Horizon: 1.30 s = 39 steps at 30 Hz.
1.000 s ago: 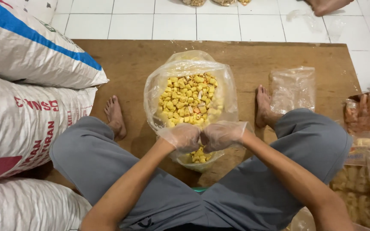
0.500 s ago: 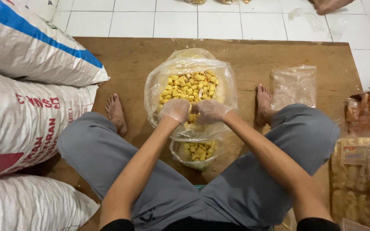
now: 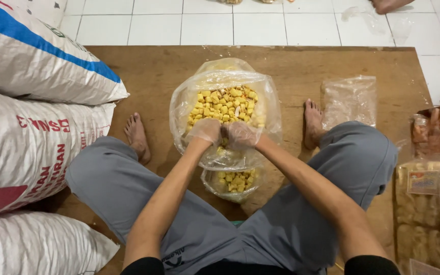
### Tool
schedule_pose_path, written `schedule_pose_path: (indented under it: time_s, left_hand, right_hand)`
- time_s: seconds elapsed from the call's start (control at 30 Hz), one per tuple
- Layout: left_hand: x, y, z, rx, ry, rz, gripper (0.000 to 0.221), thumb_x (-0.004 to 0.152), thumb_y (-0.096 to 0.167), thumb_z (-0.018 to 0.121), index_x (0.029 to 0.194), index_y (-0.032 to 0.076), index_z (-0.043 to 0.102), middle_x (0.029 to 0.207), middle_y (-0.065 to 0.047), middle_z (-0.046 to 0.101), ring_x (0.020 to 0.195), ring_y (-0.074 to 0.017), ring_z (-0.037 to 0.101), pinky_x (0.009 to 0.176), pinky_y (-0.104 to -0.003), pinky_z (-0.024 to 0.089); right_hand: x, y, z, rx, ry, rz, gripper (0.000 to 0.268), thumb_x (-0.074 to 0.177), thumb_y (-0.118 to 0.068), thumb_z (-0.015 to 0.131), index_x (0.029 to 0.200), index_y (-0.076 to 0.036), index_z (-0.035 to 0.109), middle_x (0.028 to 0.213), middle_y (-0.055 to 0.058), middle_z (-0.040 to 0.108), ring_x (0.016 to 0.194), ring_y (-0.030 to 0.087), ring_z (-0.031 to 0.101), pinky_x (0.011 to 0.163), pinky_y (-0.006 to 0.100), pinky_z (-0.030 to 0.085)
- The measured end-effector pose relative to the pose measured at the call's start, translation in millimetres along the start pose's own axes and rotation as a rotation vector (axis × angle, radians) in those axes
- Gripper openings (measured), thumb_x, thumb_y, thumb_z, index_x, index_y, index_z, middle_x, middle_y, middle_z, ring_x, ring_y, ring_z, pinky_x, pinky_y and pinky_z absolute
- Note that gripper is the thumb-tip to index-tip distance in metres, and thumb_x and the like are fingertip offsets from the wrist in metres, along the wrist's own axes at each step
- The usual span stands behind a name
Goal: Mixing small yellow snack items in a large plastic bag by hand
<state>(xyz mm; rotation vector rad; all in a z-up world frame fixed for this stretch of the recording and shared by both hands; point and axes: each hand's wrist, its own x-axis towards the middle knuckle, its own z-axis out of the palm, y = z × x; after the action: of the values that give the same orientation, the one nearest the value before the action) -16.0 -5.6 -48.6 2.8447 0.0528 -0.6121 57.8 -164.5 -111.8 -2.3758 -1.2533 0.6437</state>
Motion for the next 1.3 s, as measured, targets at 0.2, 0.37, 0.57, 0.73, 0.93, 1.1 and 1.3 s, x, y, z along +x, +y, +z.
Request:
schedule_pose_path:
  time_s: [0.2, 0.37, 0.57, 0.73, 0.93, 1.1, 1.3]
  left_hand:
    - [20.8, -20.0, 18.1, -0.054, -0.027, 0.076, 0.03, 0.086, 0.026, 0.061, 0.099, 0.006, 0.08, 0.108, -0.017, 0.078, 0.112, -0.0379, 0.071, 0.094, -0.054, 0.059]
    - [33.9, -28.8, 29.6, -0.001, -0.032, 0.023, 0.025, 0.075, 0.02, 0.072, 0.095, 0.008, 0.081, 0.104, -0.017, 0.078, 0.11, -0.0384, 0.072, 0.092, -0.052, 0.059]
    - [12.7, -16.3, 19.8, -0.007, 0.002, 0.019, 0.032, 0.083, 0.03, 0.062, 0.096, 0.008, 0.081, 0.103, -0.017, 0.079, 0.108, -0.0367, 0.073, 0.091, -0.05, 0.06]
    - [0.6, -15.4, -0.5, 0.005, 0.0, 0.099, 0.034, 0.086, 0.026, 0.06, 0.101, 0.001, 0.079, 0.106, -0.021, 0.078, 0.11, -0.0396, 0.072, 0.093, -0.052, 0.059]
    - [-22.4, -7.2, -36.4, -0.16, -0.08, -0.005, 0.034, 0.083, 0.037, 0.061, 0.099, 0.014, 0.08, 0.111, -0.017, 0.076, 0.114, -0.0393, 0.069, 0.094, -0.053, 0.057]
    - [-85.3, 21.1, -107.6, -0.331, -0.16, 0.084, 0.041, 0.086, 0.034, 0.057, 0.106, 0.005, 0.078, 0.114, -0.028, 0.073, 0.118, -0.0486, 0.065, 0.099, -0.055, 0.054]
    - [-102.1, 24.0, -63.9, -0.239, -0.183, 0.227, 0.04, 0.084, 0.038, 0.057, 0.096, 0.005, 0.077, 0.1, -0.024, 0.076, 0.105, -0.0445, 0.071, 0.088, -0.054, 0.058]
  right_hand:
    - [-1.3, -0.6, -16.6, 0.007, -0.014, 0.14, 0.024, 0.077, -0.042, 0.071, 0.093, -0.024, 0.076, 0.085, 0.002, 0.078, 0.093, 0.027, 0.076, 0.076, 0.045, 0.061]
    - [-11.7, -25.1, -22.0, 0.038, -0.052, 0.177, 0.025, 0.071, -0.031, 0.077, 0.093, -0.021, 0.074, 0.084, 0.0, 0.077, 0.092, 0.024, 0.077, 0.076, 0.038, 0.061]
    - [0.3, -23.8, -4.3, 0.0, -0.063, 0.105, 0.027, 0.078, -0.042, 0.073, 0.093, -0.019, 0.077, 0.086, 0.003, 0.078, 0.096, 0.028, 0.075, 0.08, 0.042, 0.062]
    - [16.2, -4.9, 13.9, -0.046, 0.028, 0.09, 0.028, 0.078, -0.046, 0.072, 0.091, -0.022, 0.077, 0.084, 0.001, 0.078, 0.097, 0.029, 0.075, 0.079, 0.046, 0.062]
    - [-28.5, -78.4, -86.3, 0.084, -0.124, 0.163, 0.036, 0.085, -0.043, 0.069, 0.102, -0.012, 0.074, 0.098, 0.015, 0.078, 0.104, 0.036, 0.073, 0.087, 0.051, 0.059]
    - [-64.7, -120.7, -155.3, 0.19, -0.23, 0.149, 0.026, 0.091, -0.029, 0.074, 0.107, -0.009, 0.071, 0.098, 0.013, 0.077, 0.101, 0.032, 0.074, 0.089, 0.042, 0.06]
    - [-123.7, -163.5, -176.0, 0.113, -0.41, 0.062, 0.036, 0.092, -0.034, 0.068, 0.112, -0.005, 0.066, 0.105, 0.02, 0.075, 0.11, 0.038, 0.071, 0.09, 0.05, 0.056]
